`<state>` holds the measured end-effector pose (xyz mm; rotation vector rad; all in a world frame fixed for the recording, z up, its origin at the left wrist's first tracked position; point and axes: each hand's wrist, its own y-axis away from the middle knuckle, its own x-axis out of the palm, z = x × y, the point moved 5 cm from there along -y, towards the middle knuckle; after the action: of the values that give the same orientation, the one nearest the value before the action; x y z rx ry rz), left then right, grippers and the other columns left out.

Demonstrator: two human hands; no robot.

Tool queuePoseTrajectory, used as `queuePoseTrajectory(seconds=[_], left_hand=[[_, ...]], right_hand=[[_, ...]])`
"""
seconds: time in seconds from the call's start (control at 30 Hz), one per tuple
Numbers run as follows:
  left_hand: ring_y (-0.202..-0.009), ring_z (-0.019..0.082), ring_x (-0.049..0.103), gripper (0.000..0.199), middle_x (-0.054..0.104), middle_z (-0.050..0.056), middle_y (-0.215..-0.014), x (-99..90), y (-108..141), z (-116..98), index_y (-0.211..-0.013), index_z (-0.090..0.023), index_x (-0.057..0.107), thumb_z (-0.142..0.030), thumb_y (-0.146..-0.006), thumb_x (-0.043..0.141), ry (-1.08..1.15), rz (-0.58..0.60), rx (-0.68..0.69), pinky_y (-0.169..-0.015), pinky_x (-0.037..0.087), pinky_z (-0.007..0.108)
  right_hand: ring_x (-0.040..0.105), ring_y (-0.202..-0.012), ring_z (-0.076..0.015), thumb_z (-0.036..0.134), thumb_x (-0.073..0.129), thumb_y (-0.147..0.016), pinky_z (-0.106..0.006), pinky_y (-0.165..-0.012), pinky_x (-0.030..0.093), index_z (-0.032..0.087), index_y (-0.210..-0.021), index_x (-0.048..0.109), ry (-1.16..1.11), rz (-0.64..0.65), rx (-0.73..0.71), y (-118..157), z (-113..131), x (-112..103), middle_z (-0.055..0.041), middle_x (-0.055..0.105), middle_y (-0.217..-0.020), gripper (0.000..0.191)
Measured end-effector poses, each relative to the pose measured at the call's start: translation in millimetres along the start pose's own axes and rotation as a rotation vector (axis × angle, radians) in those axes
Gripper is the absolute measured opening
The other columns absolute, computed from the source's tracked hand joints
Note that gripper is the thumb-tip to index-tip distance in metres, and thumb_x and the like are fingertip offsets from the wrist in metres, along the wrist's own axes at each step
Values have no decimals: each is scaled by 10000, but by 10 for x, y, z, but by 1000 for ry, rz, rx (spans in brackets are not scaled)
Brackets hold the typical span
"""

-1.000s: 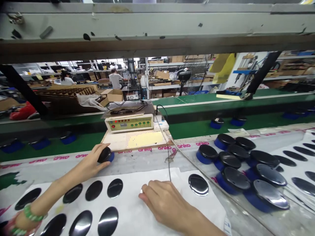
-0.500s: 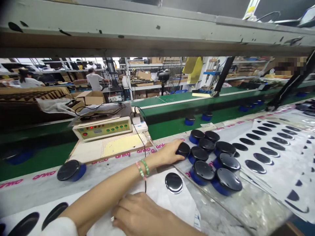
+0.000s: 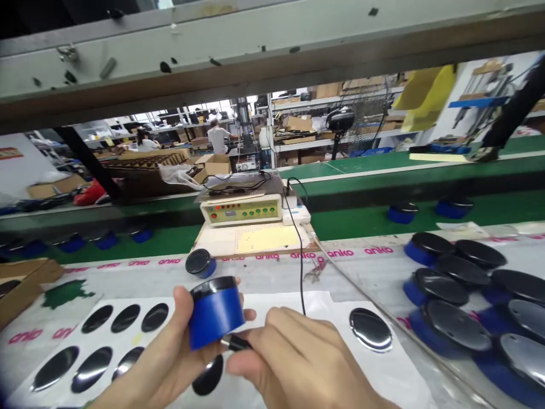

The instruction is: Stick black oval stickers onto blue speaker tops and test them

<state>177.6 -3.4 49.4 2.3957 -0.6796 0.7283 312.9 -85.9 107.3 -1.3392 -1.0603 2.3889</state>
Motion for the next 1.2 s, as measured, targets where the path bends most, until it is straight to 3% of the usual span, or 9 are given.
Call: queuePoseTrajectory(seconds=[0.2, 0.33, 0.57, 0.63, 0.73, 0.87, 1.0, 1.1, 1.2], left_hand=[[-1136, 219, 573, 473, 640, 68, -1219, -64, 349, -60, -1203, -261, 607, -501, -800, 664, 62, 122, 31, -953, 426, 324], [-1073, 248, 597, 650, 653, 66, -1168, -170, 403, -115, -1222, -277, 571, -647, -696, 669, -157, 97, 131, -861, 440, 320], [-754, 178, 552, 925, 601, 31, -927, -365, 350, -120, -1103, -228, 495, -804, -403, 680, -551, -82, 478, -678, 428, 279], [-801, 193, 571, 922, 568, 44, -1010, -389, 361, -109, -1148, -254, 431, -802, -443, 664, -722, -123, 539, -689, 454, 285], [-974, 251, 581, 869, 486, 93, -1151, -283, 462, -215, -1224, -266, 360, -789, -572, 600, -1093, -160, 882, -777, 500, 335], [-1019, 242, 556, 701, 441, 119, -1104, 28, 595, -262, -1245, -161, 459, -638, -751, 604, -1634, -56, 1312, -771, 541, 295], [-1034, 204, 508, 348, 466, 40, -1019, 195, 734, -230, -1139, -174, 633, -314, -824, 684, -1874, 2, 1669, -1045, 421, 367], [-1007, 157, 536, 273, 513, 4, -999, 211, 805, -222, -1066, -166, 664, -82, -807, 667, -1848, 133, 1736, -1110, 387, 354], [-1079, 167, 547, 299, 536, 29, -1029, 213, 803, -236, -1118, -121, 633, -80, -823, 646, -1821, 204, 1645, -1049, 466, 273]], right_hand=[[489, -509, -117, 306, 411, -989, -263, -475, 337, 200, -645, 507, 30, 71, -96, -214, 235, 182, 6, 517, -585, 373], [446, -483, -110, 313, 401, -993, -271, -459, 286, 197, -612, 464, 79, 77, -124, -226, 310, 151, 13, 476, -566, 403], [424, -442, -112, 273, 418, -986, -297, -438, 229, 205, -606, 460, 267, 145, -186, -174, 392, 164, 15, 471, -554, 388], [417, -438, -112, 251, 429, -980, -296, -438, 232, 206, -603, 443, 268, 120, -177, -126, 367, 198, 17, 463, -551, 380], [431, -445, -108, 206, 410, -977, -269, -428, 277, 206, -638, 447, 126, 140, -124, -50, 233, 322, 23, 465, -563, 341], [589, -664, -106, 151, 437, -950, -179, -595, 463, 211, -861, 526, -233, 302, 77, 93, -33, 584, 8, 584, -759, 139], [612, -772, -112, 162, 413, -959, -174, -739, 502, 233, -942, 529, -410, 230, 81, 232, -95, 664, -4, 612, -843, 137], [608, -745, -127, 178, 423, -953, -191, -726, 517, 230, -940, 541, -459, 166, 78, 290, -88, 662, -21, 610, -828, 129], [612, -777, -137, 175, 424, -953, -196, -722, 523, 252, -1061, 549, -508, 98, 113, 309, -105, 647, -33, 618, -874, 182]])
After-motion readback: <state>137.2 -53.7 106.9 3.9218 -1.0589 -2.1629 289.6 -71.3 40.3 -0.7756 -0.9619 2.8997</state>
